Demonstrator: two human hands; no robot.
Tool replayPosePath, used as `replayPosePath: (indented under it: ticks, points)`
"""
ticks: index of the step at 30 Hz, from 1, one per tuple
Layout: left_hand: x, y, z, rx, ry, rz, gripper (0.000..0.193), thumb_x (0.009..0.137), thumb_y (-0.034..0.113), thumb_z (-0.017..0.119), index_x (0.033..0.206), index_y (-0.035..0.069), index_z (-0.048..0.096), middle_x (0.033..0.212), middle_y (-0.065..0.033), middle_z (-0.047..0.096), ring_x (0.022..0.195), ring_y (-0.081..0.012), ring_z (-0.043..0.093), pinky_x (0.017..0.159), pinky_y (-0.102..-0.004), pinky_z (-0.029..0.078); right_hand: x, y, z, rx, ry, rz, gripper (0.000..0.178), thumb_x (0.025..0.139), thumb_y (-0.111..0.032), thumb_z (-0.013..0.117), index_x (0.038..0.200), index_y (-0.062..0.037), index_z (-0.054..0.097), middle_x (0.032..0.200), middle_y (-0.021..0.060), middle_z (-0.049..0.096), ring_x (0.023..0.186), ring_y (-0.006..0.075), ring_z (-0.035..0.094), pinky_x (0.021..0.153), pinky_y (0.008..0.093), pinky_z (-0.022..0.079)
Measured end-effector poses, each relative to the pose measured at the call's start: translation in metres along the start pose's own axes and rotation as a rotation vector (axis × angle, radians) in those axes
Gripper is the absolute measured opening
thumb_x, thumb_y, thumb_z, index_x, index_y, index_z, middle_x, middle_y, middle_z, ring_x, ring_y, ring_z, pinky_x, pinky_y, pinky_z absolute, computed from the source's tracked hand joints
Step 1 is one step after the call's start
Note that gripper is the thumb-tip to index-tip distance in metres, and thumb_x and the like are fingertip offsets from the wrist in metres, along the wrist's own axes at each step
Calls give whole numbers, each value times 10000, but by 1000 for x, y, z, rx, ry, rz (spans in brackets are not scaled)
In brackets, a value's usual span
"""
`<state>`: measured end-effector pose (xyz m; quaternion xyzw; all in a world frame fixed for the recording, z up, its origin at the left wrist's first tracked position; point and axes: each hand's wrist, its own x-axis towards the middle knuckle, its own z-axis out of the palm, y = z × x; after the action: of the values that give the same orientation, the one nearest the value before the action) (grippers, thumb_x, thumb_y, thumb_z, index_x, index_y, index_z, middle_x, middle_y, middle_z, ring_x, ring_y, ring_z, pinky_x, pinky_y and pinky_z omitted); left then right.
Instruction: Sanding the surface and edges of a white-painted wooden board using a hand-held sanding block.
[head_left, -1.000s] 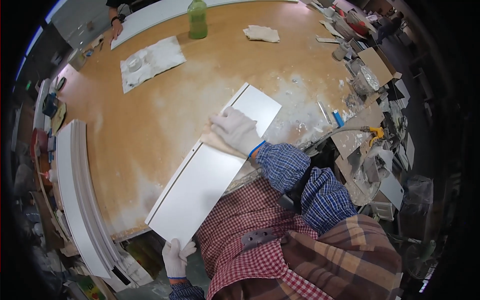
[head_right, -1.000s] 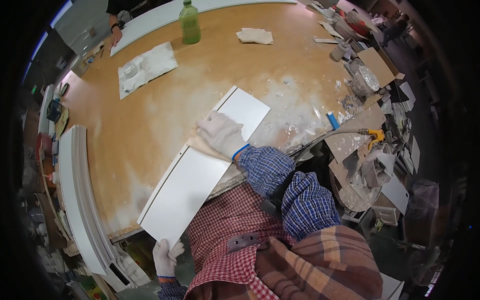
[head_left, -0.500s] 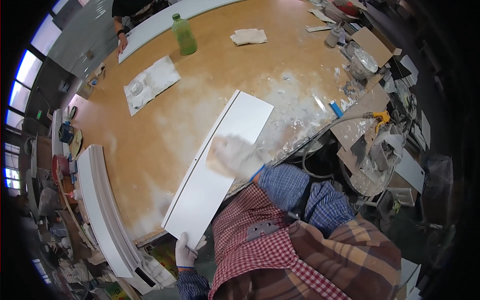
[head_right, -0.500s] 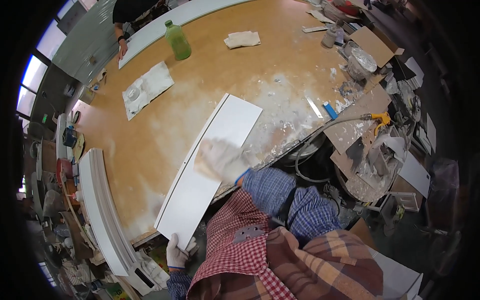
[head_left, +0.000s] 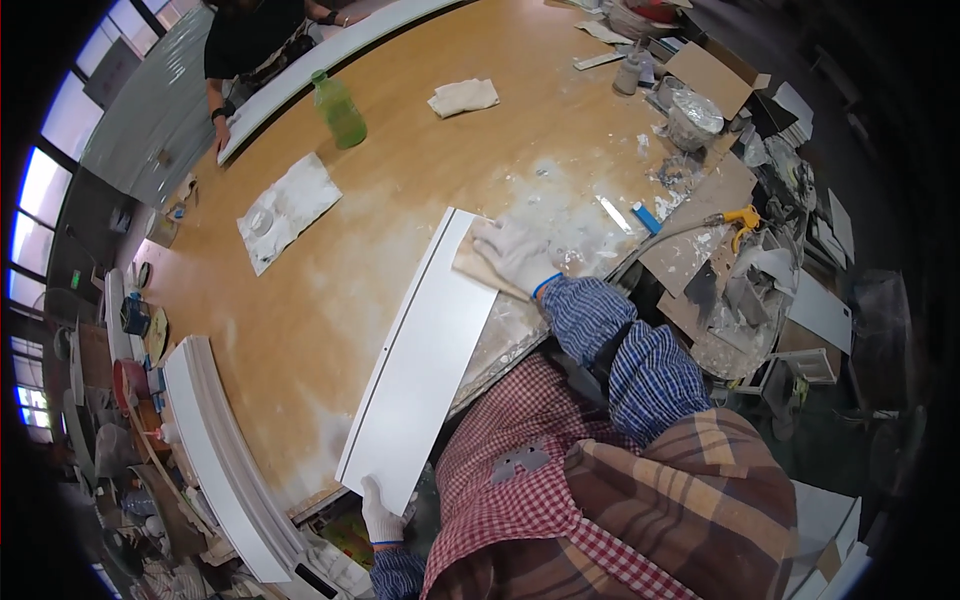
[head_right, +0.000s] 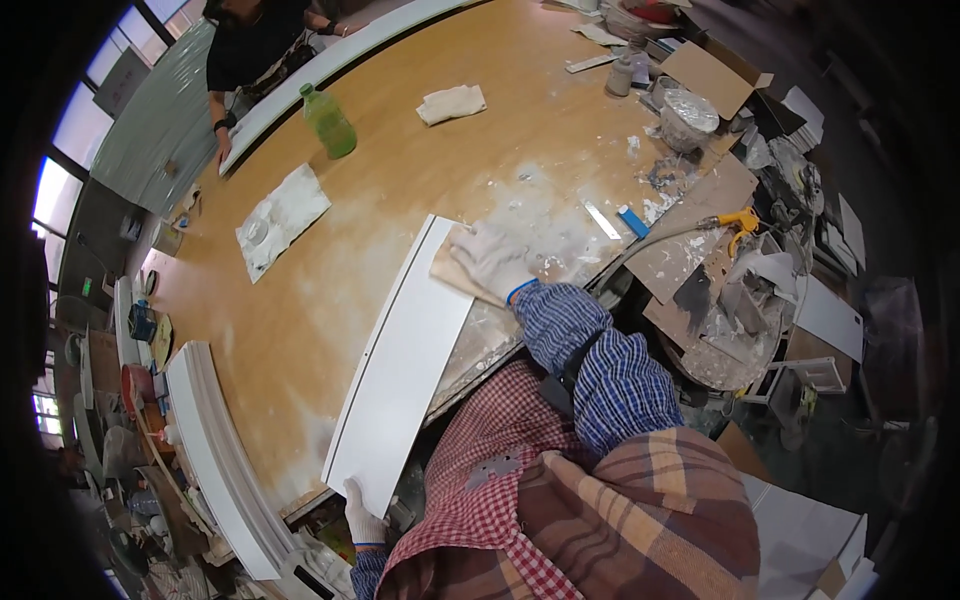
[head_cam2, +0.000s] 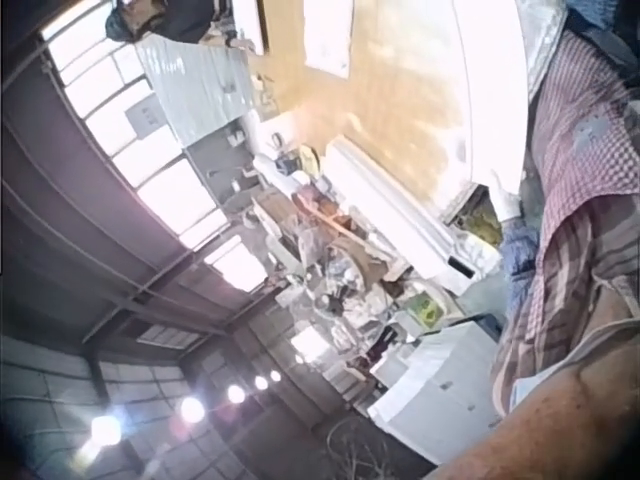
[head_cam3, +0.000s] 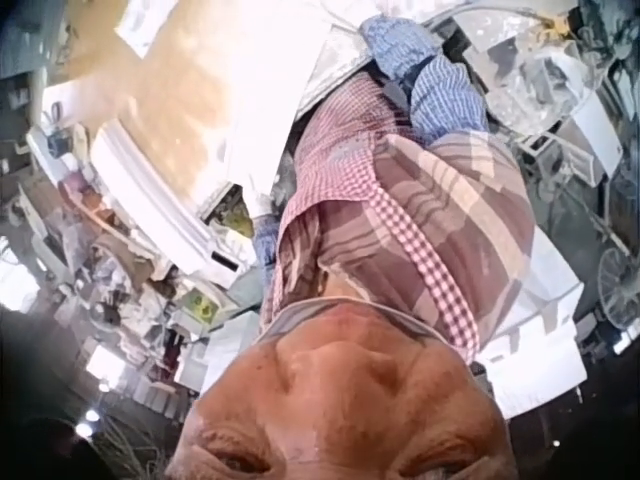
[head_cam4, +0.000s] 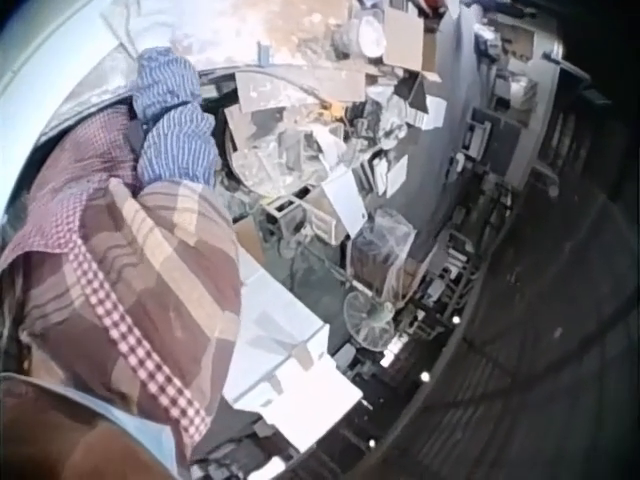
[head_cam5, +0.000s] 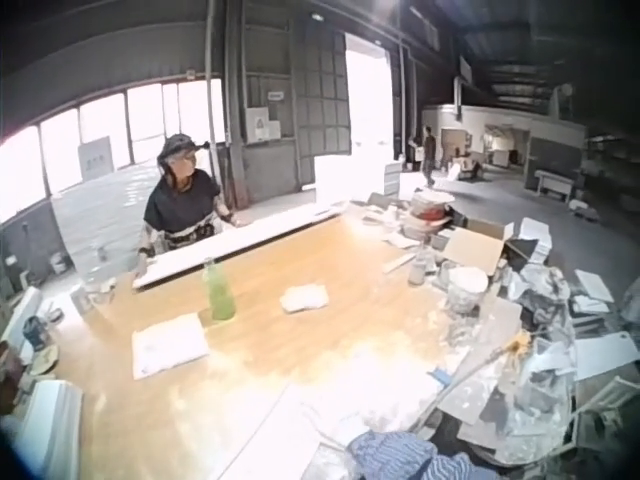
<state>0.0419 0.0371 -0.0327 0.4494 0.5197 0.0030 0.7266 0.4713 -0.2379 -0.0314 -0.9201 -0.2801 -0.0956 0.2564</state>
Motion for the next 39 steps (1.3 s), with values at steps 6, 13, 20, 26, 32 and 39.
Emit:
replayPosePath:
  ticks: [6, 13, 20, 26, 32, 39]
  points:
    - [9, -14, -12, -163, -114, 140, 572, 1089, 491, 480, 1341, -20, 525, 1129, -142, 699, 912, -273, 731, 707, -368, 623, 28, 70, -7, -91, 28, 119, 234, 992, -318, 582, 1132, -149, 661, 1144, 194, 632, 1029, 385, 627, 855, 490, 513]
    - [-6, -26, -4, -266, -38, 252, 591, 1057, 540, 529, 1327, 15, 548, 1140, -128, 692, 934, -240, 730, 697, -341, 610, 10, 96, -50, -158, 122, 29, 276, 988, -270, 600, 1233, -170, 679, 1171, 198, 626, 1073, 396, 622, 909, 480, 510]
    - [-50, -17, -33, -176, -113, 335, 607, 1041, 568, 545, 1332, 35, 549, 1089, -84, 693, 838, -180, 702, 635, -286, 570, -15, 118, -81, -250, 155, 157, 242, 978, -256, 623, 1205, -208, 691, 1023, 192, 624, 983, 402, 620, 841, 491, 506]
    - [-87, -17, -46, -444, 227, 572, 638, 1038, 627, 491, 1261, 37, 581, 841, -103, 712, 542, -174, 650, 374, -242, 406, 22, 116, -103, -390, 283, 2, 217, 966, -234, 604, 1169, -194, 667, 1024, 191, 628, 975, 410, 621, 821, 506, 502]
    - [-110, -16, -72, -571, 333, 744, 654, 1051, 584, 500, 1379, 19, 530, 1084, -114, 724, 773, -186, 721, 536, -265, 532, 51, 218, -142, -578, 236, -52, 326, 1076, -250, 555, 1338, -73, 631, 1179, 167, 689, 1059, 315, 665, 887, 390, 540]
    - [-124, -1, -112, -741, 528, 915, 596, 1076, 475, 524, 1434, 0, 488, 1248, -119, 679, 1028, -226, 726, 787, -346, 623, 28, 170, -99, -610, -309, 221, 521, 1006, -255, 581, 1518, -214, 490, 1443, 155, 570, 1318, 359, 557, 1113, 573, 402]
